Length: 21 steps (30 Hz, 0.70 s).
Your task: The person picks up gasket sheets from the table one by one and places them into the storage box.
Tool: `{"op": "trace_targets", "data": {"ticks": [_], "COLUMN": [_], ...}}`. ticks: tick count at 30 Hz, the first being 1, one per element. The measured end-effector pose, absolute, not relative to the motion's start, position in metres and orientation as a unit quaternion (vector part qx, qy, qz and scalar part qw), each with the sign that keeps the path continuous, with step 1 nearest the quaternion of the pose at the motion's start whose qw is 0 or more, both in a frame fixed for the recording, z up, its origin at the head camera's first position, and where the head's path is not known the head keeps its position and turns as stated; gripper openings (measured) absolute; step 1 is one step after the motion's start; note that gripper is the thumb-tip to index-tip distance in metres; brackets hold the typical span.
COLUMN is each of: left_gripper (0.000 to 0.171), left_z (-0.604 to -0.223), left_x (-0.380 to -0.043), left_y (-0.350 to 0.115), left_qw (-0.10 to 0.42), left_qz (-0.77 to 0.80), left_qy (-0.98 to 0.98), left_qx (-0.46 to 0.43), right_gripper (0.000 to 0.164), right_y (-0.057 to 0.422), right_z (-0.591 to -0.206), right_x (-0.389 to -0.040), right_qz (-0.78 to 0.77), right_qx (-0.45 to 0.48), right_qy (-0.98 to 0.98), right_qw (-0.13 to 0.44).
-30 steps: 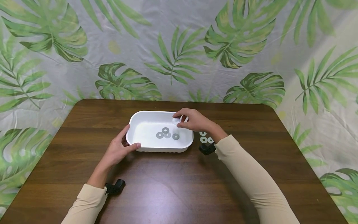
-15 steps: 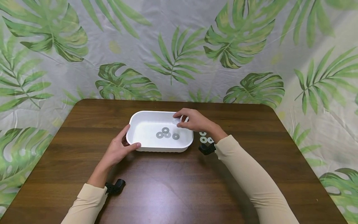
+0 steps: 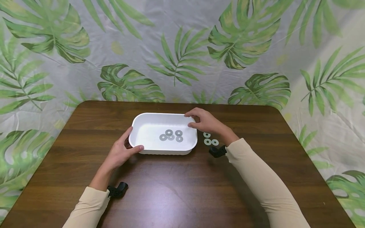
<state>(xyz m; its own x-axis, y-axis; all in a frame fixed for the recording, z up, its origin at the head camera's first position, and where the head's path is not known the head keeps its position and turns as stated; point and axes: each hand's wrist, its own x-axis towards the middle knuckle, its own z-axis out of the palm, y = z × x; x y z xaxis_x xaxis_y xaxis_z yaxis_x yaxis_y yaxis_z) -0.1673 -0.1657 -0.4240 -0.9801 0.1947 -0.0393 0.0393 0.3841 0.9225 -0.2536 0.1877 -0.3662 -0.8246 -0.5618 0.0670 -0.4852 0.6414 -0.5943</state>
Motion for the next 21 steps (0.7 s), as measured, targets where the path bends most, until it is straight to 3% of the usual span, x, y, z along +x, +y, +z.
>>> {"op": "trace_targets", "data": {"ticks": [13, 21], "left_gripper": [0.094, 0.094], "left_z": [-0.424, -0.424], "left_x": [-0.167, -0.168], "left_y": [-0.166, -0.165], "left_qw": [0.072, 0.072], "left_qz": [0.547, 0.549], "left_qy": [0.831, 0.83], "left_qx": [0.067, 0.072], "right_gripper": [0.034, 0.036], "right_y": [0.245, 0.27], "right_z": [-0.362, -0.38], "right_x": [-0.228, -0.211], "right_qz": [-0.296, -0.269], "right_qx": [-0.257, -0.252], "right_qy": [0.918, 0.926], "right_qw": [0.062, 0.08]}}
